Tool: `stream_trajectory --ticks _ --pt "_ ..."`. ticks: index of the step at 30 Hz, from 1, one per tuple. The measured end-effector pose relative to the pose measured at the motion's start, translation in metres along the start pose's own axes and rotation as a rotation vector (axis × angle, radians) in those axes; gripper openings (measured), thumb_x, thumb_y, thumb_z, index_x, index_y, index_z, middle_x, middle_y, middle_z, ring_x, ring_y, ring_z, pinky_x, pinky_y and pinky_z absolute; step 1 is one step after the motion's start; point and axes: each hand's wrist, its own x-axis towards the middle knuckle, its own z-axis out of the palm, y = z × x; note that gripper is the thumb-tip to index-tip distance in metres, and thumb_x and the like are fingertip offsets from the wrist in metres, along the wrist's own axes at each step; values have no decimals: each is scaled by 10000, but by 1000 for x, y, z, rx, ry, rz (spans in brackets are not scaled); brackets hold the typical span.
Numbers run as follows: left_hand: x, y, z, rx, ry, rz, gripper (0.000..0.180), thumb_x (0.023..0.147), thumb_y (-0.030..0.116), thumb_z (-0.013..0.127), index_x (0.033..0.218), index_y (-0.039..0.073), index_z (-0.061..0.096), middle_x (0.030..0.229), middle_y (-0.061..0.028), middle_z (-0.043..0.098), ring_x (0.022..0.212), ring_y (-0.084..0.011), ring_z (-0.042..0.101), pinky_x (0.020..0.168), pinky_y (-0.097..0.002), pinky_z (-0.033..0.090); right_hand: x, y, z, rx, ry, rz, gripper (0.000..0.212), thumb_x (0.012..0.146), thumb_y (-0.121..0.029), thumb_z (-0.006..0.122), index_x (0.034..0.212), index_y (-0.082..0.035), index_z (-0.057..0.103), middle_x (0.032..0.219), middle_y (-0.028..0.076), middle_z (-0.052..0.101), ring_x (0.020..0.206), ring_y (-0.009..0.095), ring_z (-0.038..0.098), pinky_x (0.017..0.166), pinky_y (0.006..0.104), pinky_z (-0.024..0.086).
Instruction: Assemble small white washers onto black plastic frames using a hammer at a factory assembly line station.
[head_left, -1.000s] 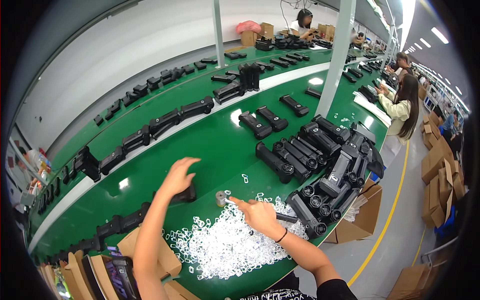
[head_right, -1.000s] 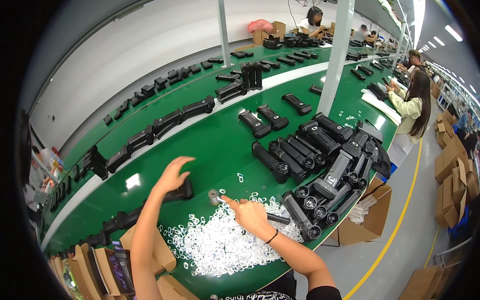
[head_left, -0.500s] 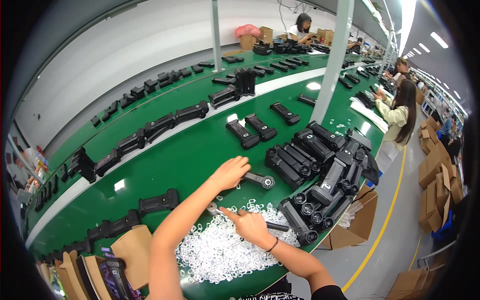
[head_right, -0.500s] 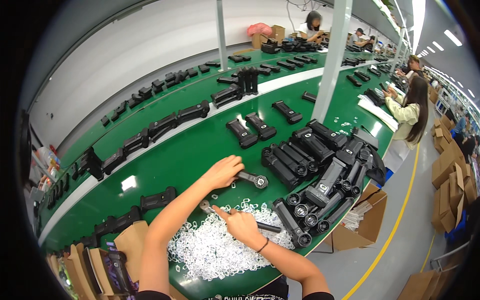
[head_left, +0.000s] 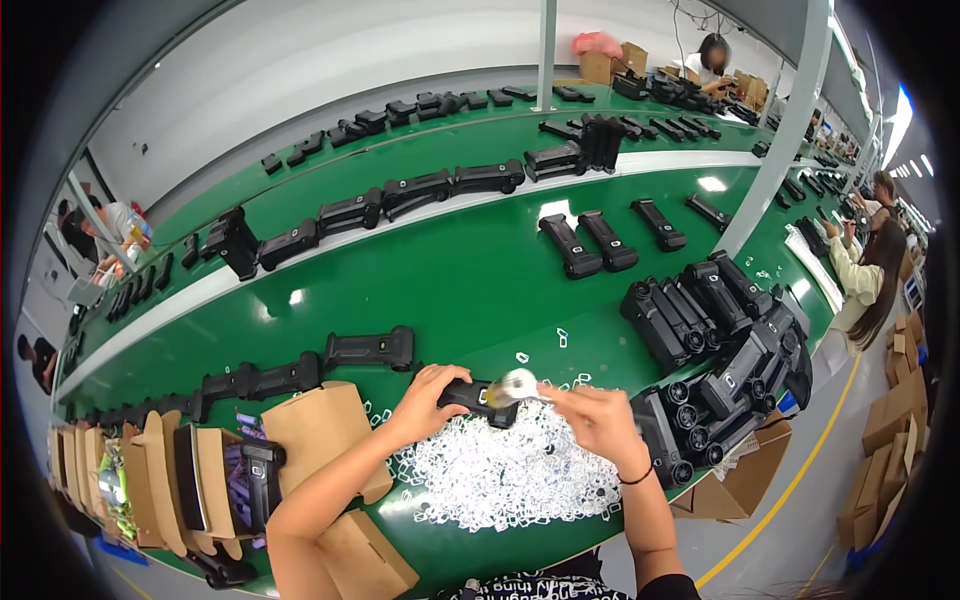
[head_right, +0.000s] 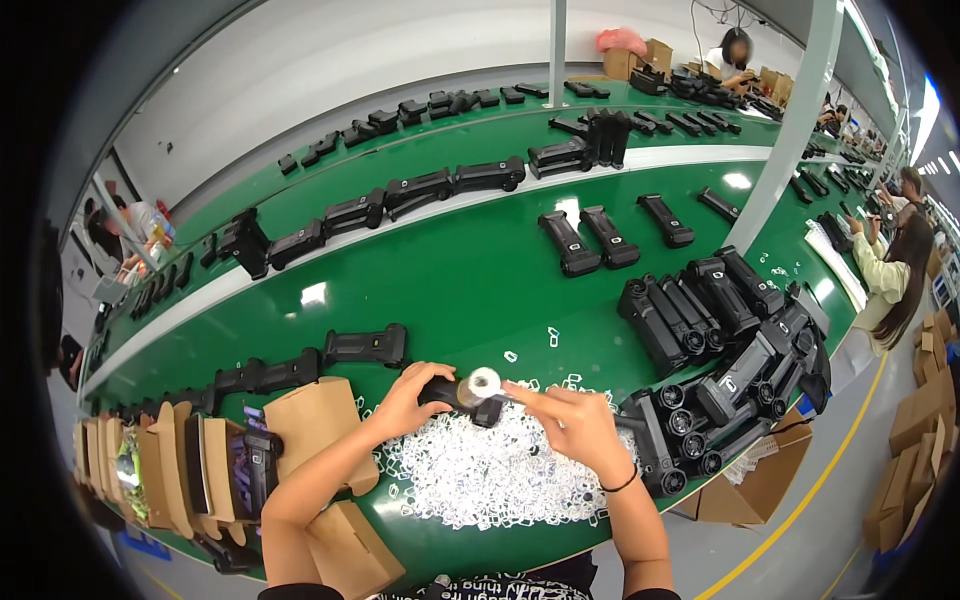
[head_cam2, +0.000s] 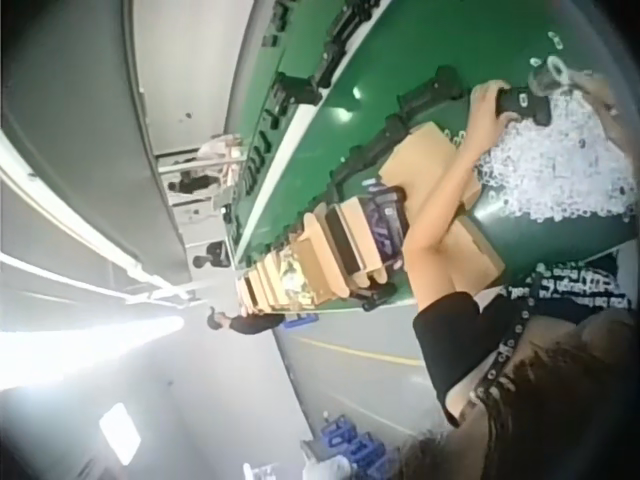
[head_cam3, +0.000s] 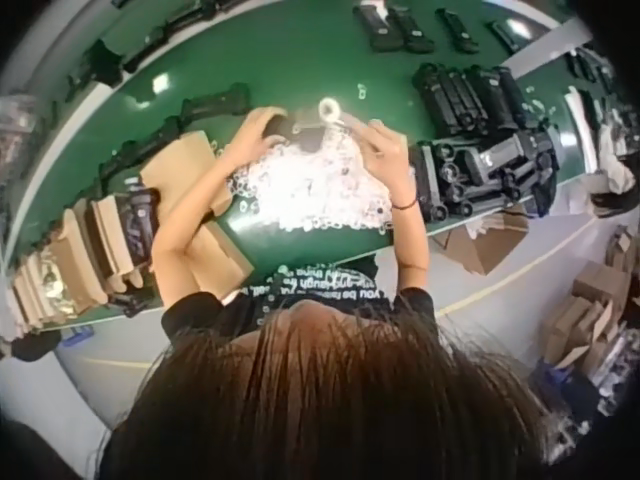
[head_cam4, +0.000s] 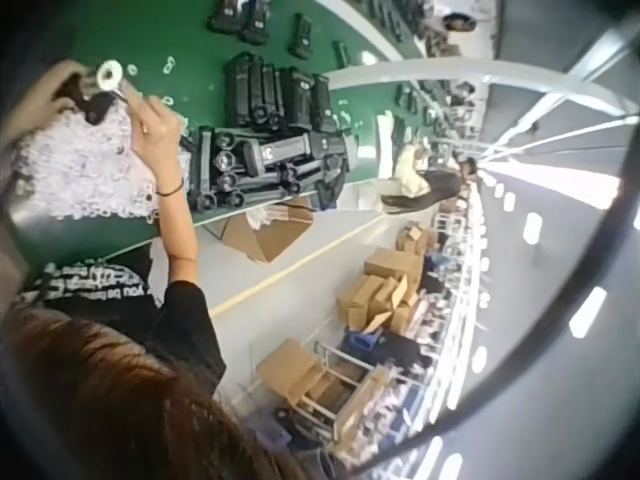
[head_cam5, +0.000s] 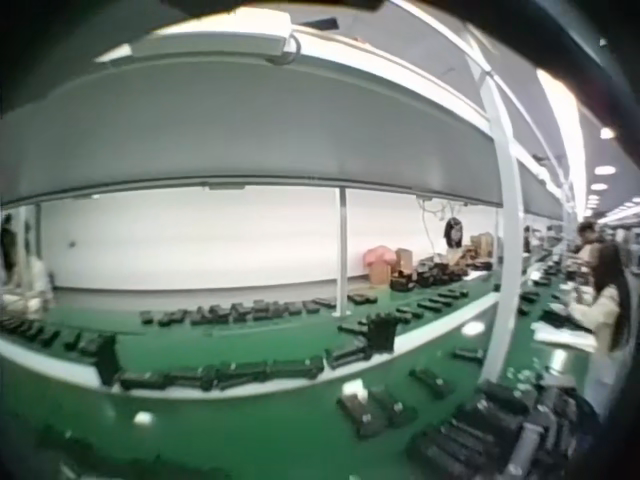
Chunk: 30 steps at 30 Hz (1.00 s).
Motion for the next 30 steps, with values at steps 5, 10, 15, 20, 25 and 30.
stream_trajectory --ticks 5,10,15,20,25,30 --pt "-2 -15 6 -146 0 8 182 740 55 726 912 105 695 1183 -74 619 1141 -280 533 1063 -475 313 8 -12 -8 -45 -260 -13 462 743 -34 660 1143 -264 688 524 43 460 453 189 481 431 316 386" --pt "0 -6 7 -87 3 29 207 752 67 720 948 134 711 1183 -60 615 1138 -277 523 1079 -485 284 13 -16 -7 357 112 113 487 751 36 680 1183 -190 669 539 79 445 450 183 407 445 303 328" --pt "-3 -14 7 -32 107 175 210 661 73 774 843 166 727 1070 -12 660 1012 -244 561 888 -382 394 9 -51 -24 -77 149 128 454 683 45 697 1086 -163 715 572 65 489 463 218 470 450 321 367" --pt "-1 -6 16 -13 0 81 116 745 173 743 844 144 690 1107 1 620 1071 -221 535 994 -394 331 -27 -40 -18 -175 -67 96 427 714 82 626 1102 -85 687 602 132 539 494 280 535 473 340 403" --pt "0 3 13 -7 -66 -5 116 741 188 747 818 133 681 1107 -4 616 1083 -223 534 1004 -404 325 -25 -37 -13 -191 -52 72 491 702 -2 667 1152 -198 677 593 96 538 453 271 505 447 376 384" --pt "10 6 15 2 -92 -7 69 777 154 700 786 99 659 1056 -16 613 1047 -224 542 979 -393 337 -27 -15 15 -130 -1 225 404 749 -29 656 1123 -180 686 608 123 563 512 313 547 476 401 411"
